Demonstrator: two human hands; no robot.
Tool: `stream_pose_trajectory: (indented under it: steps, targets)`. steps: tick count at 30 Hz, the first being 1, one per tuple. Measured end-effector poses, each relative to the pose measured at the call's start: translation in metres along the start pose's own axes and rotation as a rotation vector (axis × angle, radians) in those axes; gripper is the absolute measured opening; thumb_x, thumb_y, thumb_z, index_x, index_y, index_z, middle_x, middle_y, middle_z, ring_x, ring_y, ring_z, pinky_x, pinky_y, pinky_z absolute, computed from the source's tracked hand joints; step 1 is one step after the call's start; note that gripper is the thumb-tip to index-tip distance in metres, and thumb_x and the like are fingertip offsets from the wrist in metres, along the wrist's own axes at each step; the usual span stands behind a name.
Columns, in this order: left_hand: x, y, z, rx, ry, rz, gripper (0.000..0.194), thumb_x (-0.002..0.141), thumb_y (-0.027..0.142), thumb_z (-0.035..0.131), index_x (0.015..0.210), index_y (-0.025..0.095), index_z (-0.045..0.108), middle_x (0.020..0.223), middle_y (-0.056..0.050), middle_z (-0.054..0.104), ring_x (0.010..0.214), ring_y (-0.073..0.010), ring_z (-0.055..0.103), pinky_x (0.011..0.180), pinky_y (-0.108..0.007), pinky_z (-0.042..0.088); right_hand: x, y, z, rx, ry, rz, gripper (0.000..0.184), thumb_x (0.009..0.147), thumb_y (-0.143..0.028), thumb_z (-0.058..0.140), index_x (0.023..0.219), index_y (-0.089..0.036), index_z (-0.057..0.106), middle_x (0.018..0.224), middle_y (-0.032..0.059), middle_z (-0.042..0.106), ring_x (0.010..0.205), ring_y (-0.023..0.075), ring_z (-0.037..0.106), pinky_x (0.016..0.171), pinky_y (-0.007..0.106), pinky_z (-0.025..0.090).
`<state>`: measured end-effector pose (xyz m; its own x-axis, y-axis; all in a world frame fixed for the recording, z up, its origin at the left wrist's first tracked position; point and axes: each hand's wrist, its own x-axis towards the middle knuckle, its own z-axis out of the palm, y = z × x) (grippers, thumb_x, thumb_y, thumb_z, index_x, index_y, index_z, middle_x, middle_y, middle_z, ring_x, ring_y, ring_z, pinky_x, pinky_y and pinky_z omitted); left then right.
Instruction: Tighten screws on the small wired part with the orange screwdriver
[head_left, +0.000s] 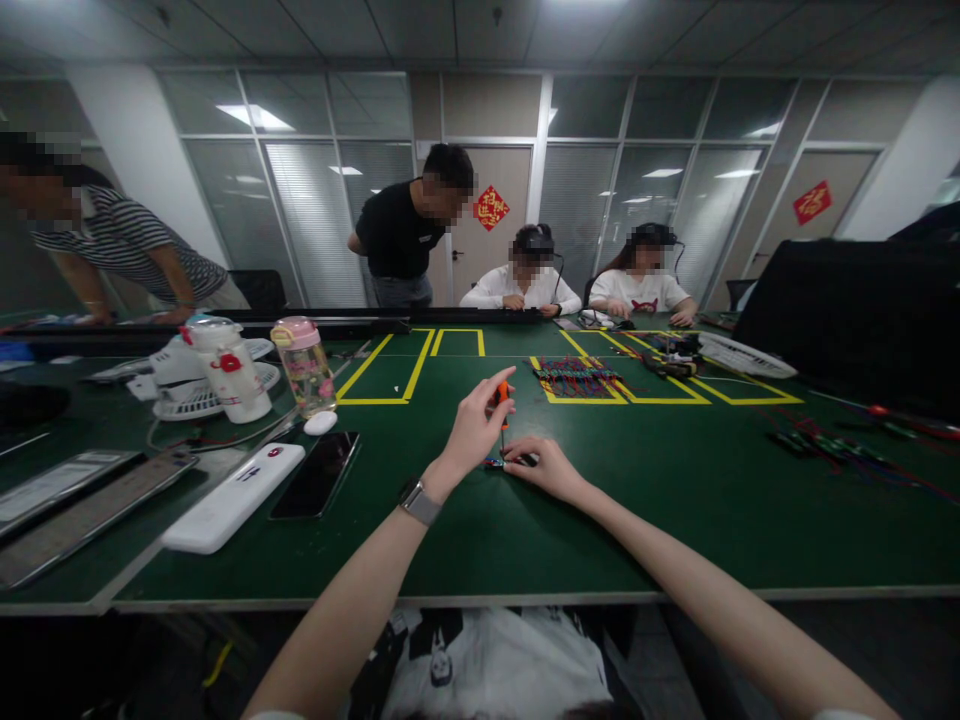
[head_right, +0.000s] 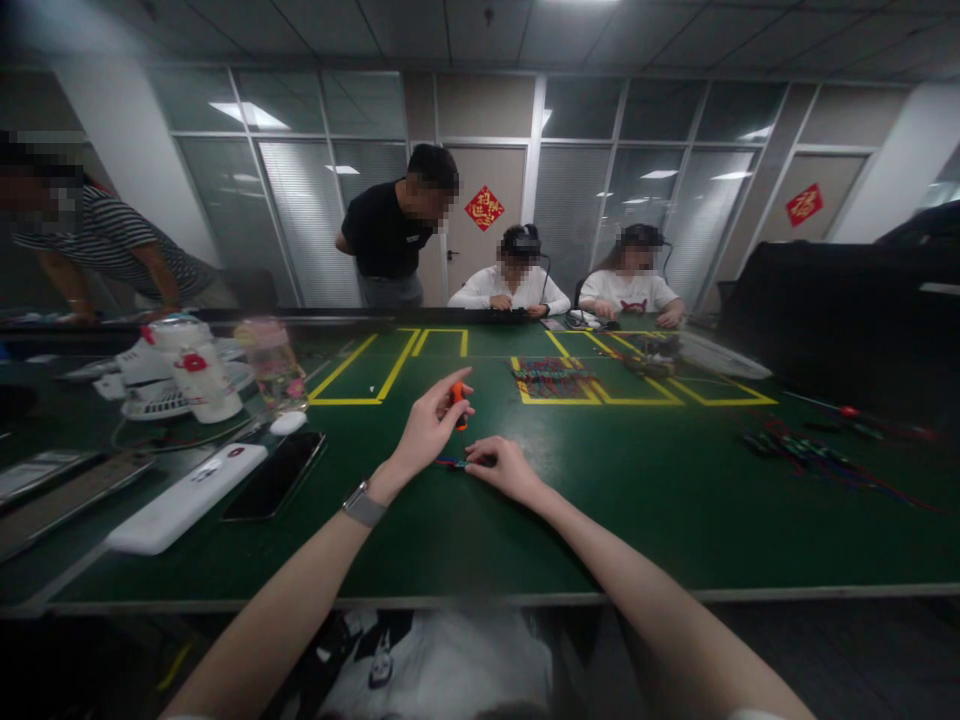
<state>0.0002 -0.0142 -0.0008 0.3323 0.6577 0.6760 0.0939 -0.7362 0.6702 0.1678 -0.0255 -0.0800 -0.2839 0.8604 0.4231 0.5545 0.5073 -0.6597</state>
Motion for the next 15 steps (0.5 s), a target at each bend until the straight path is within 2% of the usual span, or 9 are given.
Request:
stream_pose_trajectory:
  steps: [15]
  targets:
    - [-0.0024,-0.0010,-0.0002,0.013,-0.015,0.020,0.040,0.089,0.018,0.050,0.129,0.025,0.052,0.101,-0.004,0.059,0.074,-0.0101,0.065,0.065,-0.022,0.056,-0.0001,-0.0031,-0.0012,-0.003,-0.004,0.011,0.010,0.074,-0.025,0.071,0.081,-0.020,0.075,0.098,0.0082,0.074,0.095,0.0225,0.067,0.087,0.036,0.052]
